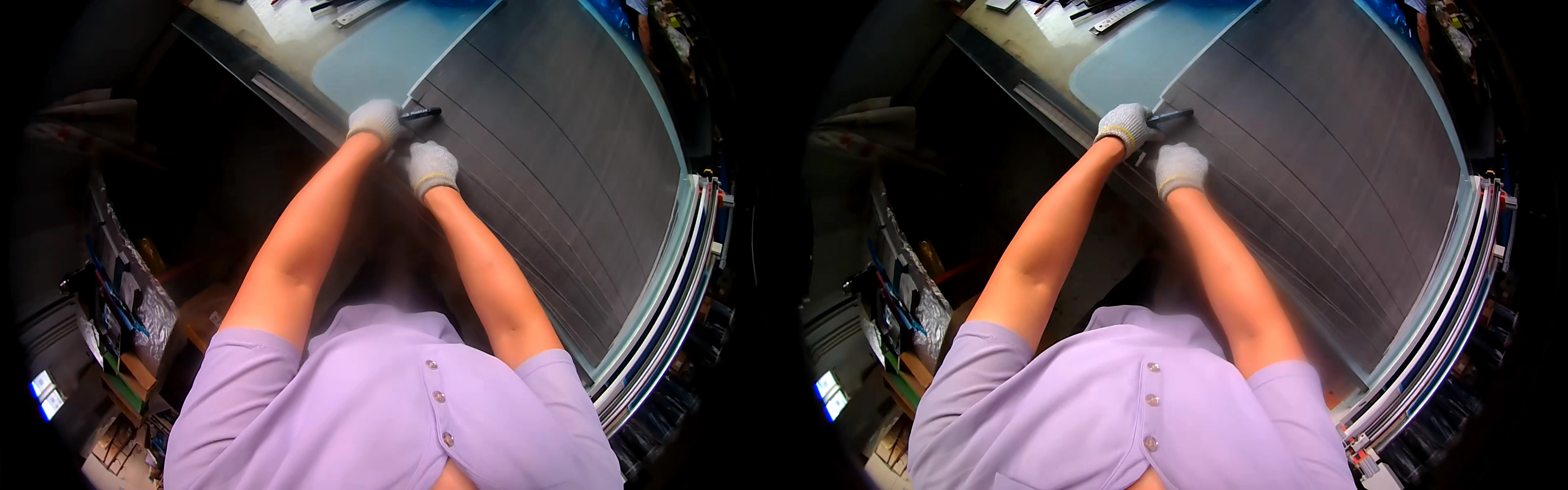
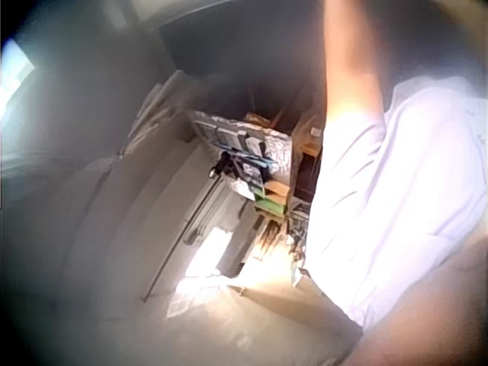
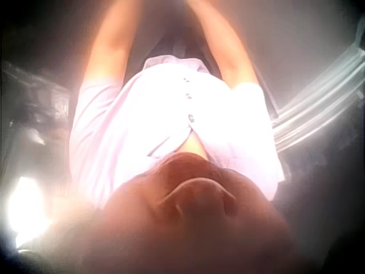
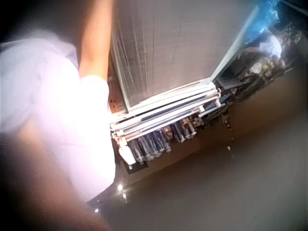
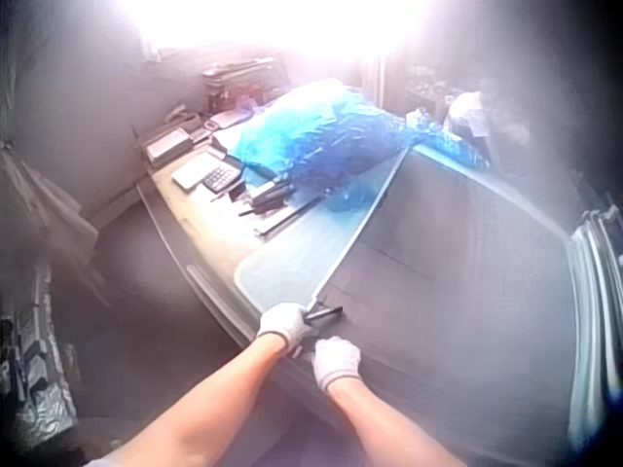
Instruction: The person uses a metal ruler and a black marker to draw straight lines on a large sheet of glass. They repeatedly reposition the ruler and draw lines across the surface, then lift and flip the glass sheet to continue marking the other side.
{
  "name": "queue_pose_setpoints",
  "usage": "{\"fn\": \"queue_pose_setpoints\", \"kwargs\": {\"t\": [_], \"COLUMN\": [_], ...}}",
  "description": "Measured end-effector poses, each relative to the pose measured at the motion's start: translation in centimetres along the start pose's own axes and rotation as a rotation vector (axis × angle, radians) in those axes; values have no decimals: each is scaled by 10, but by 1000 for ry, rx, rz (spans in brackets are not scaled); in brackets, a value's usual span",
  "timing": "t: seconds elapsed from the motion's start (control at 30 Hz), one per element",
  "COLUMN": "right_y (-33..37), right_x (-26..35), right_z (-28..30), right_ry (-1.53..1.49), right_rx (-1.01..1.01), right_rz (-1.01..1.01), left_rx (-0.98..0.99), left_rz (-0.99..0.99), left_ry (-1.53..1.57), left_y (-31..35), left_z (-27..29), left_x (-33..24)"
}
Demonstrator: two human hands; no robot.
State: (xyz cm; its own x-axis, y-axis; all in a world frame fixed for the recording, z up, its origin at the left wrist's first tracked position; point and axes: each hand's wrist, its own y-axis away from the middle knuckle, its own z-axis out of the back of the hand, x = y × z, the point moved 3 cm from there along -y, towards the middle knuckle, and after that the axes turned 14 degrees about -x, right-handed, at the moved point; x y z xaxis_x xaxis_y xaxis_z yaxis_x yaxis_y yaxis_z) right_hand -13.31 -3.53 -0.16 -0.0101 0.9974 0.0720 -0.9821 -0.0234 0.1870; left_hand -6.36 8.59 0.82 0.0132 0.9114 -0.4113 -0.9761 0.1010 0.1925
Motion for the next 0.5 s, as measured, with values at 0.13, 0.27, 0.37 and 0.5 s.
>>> {"fn": "queue_pose_setpoints", "kwargs": {"t": [0.13,0.27,0.37,0.5], "right_y": [4,8,-13,-53], "right_x": [0,-32,-57,-63], "right_z": [16,29,32,30], "right_ry": [-33,-407,-721,-668], "right_rx": [36,104,-172,-564], "right_rz": [53,192,0,102], "left_rx": [-23,-215,-334,-289], "left_rz": [-3,105,314,130], "left_ry": [-6,358,574,397], "left_y": [3,-8,-37,-85], "left_z": [5,3,4,12], "left_x": [-4,25,63,37]}}
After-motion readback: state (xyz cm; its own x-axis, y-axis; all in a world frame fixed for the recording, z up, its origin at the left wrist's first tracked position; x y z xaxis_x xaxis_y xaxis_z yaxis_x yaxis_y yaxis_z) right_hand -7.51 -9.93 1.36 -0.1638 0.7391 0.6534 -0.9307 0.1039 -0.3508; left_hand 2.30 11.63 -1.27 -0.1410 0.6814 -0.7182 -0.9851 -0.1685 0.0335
